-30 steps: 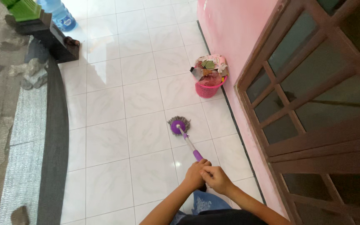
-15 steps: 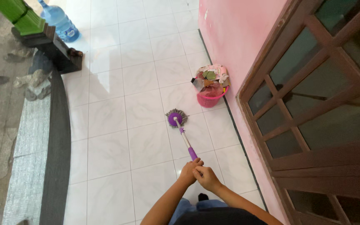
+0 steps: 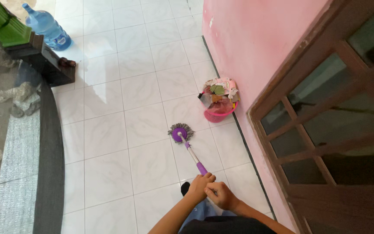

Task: The person mops a tiled floor around several household items including a bucket, a broom, and a tripod.

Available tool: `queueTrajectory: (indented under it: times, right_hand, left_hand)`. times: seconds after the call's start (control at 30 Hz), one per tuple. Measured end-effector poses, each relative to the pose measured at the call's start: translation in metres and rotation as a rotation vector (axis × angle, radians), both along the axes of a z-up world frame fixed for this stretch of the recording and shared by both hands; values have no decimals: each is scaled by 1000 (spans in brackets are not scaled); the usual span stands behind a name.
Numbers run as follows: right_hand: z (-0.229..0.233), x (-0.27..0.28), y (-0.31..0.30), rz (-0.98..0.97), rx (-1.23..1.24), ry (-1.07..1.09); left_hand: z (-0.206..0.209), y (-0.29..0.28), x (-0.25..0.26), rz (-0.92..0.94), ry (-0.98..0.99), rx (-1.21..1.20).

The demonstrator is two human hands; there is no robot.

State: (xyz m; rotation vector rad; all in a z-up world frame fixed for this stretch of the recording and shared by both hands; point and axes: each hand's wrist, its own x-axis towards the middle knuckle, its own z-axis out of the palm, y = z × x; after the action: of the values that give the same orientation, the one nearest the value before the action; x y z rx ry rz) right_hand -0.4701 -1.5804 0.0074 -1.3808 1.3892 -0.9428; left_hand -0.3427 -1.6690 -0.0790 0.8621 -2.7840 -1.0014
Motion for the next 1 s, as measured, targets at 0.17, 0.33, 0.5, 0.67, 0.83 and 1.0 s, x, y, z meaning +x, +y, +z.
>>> queueTrajectory:
  times: [0.17, 0.33, 0.5, 0.67, 0.83, 1.0]
  right_hand:
    - [-35, 10, -94, -13, -44, 129]
    - [-7, 21, -163, -84, 66, 113]
    - [36, 15, -193, -19, 167, -84]
    - [20, 15, -224, -30, 63, -138]
    - [-27, 20, -277, -60, 10, -9]
    - [-29, 18, -319, -146, -15, 34]
  left_hand:
    - [-24, -89, 3, 53, 30, -38]
    - [13, -163, 13, 36, -29, 53]
    - [57, -192, 25, -61, 99, 57]
    - [37, -227, 26, -83, 82, 65]
    - [-16, -285, 15, -46, 50, 33]
    - [-18, -320, 3, 63, -49, 54]
